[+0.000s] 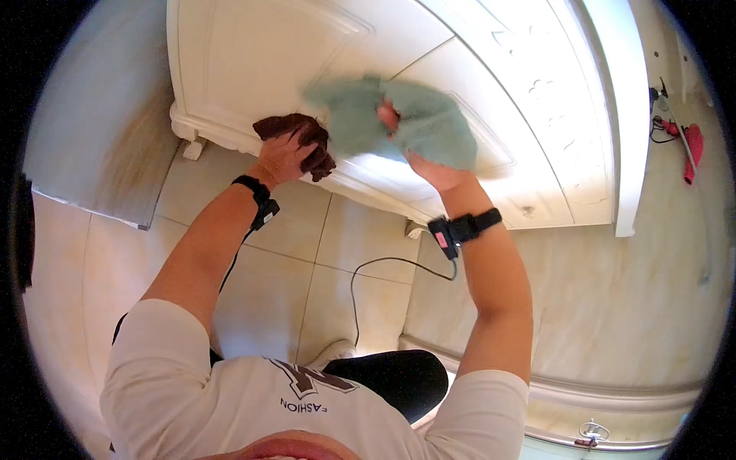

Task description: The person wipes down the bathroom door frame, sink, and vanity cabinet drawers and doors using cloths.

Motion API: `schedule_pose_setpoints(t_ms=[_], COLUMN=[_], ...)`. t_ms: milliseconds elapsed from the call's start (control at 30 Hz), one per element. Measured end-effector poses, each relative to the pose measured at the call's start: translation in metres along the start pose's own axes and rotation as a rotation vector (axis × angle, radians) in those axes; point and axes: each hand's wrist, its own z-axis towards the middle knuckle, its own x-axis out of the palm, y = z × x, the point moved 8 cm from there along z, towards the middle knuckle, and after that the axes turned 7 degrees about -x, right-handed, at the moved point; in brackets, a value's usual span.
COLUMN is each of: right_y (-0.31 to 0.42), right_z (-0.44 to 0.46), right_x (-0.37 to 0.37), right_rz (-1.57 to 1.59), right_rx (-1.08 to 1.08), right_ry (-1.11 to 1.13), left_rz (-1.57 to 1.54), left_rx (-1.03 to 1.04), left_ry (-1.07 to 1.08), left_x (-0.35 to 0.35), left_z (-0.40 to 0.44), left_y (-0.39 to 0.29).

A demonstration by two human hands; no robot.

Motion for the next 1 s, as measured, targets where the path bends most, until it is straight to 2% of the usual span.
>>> schedule_pose_setpoints(t_ms=[100, 133, 200, 233, 300, 433, 500, 567, 600, 667, 733, 767, 800, 867, 900, 933, 967, 1000], right_y=[-0.013, -0.024, -0.032, -0.023, -0.031, -0.019, 0.017, 0.015, 0.008, -0.005, -0.029, -0.057, -0.067, -0.141, -0.154, -0.169, -0.179, -0.187], right_z=[-0.018, -0.02, -0.021, -0.014, -0.008, 0.015, 0.003, -0.012, -0.019, -0.038, -0.059, -0.079, -0.09, -0.137, -0.158, -0.169, -0.179, -0.18], right_x=[-0.022, -0.042, -0.071, -0.093, -0.067, -0.036, -0.038, -0.029, -0.02, -0.012, -0.016, -0.015, -0.028, -0.047, -0.07, -0.096, -0.121, -0.117], right_rz=[-0.104, -0.269, -0.554, -0.677, -1.097, -0.876, -0.441, -0.35, -0.355, -0.299, -0.329, -0.225, -0.502, -0.738, -0.348, -0.382, -0.574, -0.734], right_rx=[-0.022, -0.054, -0.084, -0.075, -0.176, 0.022, -0.181, -0.191, -0.154, -0.092, 0.044, 0.221, 0.18, 0.332, 1.015, 1.071, 1.091, 0.971], right_ry=[0.048, -0.115, -0.269, -0.252, -0.069, -0.054, -0.256, -0.305, -0.276, -0.254, -0.217, -0.246, -0.206, -0.205, -0.013, -0.025, -0.106, 0.099], left_rz=[-0.015, -0.037, -0.04, -0.051, -0.049, 0.001, -0.015, -0.006, -0.001, -0.029, -0.011, -0.014, -0.058, -0.095, -0.013, 0.076, 0.163, 0.147], left_rx=[0.036, 0.049, 0.022, 0.002, 0.024, 0.023, 0.017, 0.037, 0.043, 0.011, 0.072, 0.134, 0.033, 0.088, 0.132, 0.164, 0.183, 0.106], left_ry=[-0.009, -0.016, 0.008, 0.038, 0.003, -0.005, -0.013, -0.122, -0.118, 0.061, 0.03, -0.003, 0.243, 0.235, 0.112, -0.018, -0.149, -0.22], left_x=[0.007, 0.006, 0.006, 0.008, 0.005, 0.002, -0.004, -0.02, -0.015, 0.011, -0.012, -0.03, -0.034, -0.058, -0.07, -0.083, -0.095, -0.117], left_z=[-0.001, -0.001, -0.002, -0.002, 0.001, -0.001, 0.003, 0.011, 0.007, -0.003, 0.013, 0.024, 0.033, 0.051, 0.063, 0.073, 0.083, 0.095], left_y=[0.001, 0.001, 0.003, 0.001, -0.002, -0.002, -0.003, -0.008, -0.007, 0.002, 0.0, -0.005, 0.006, 0.025, 0.033, 0.041, 0.049, 0.055])
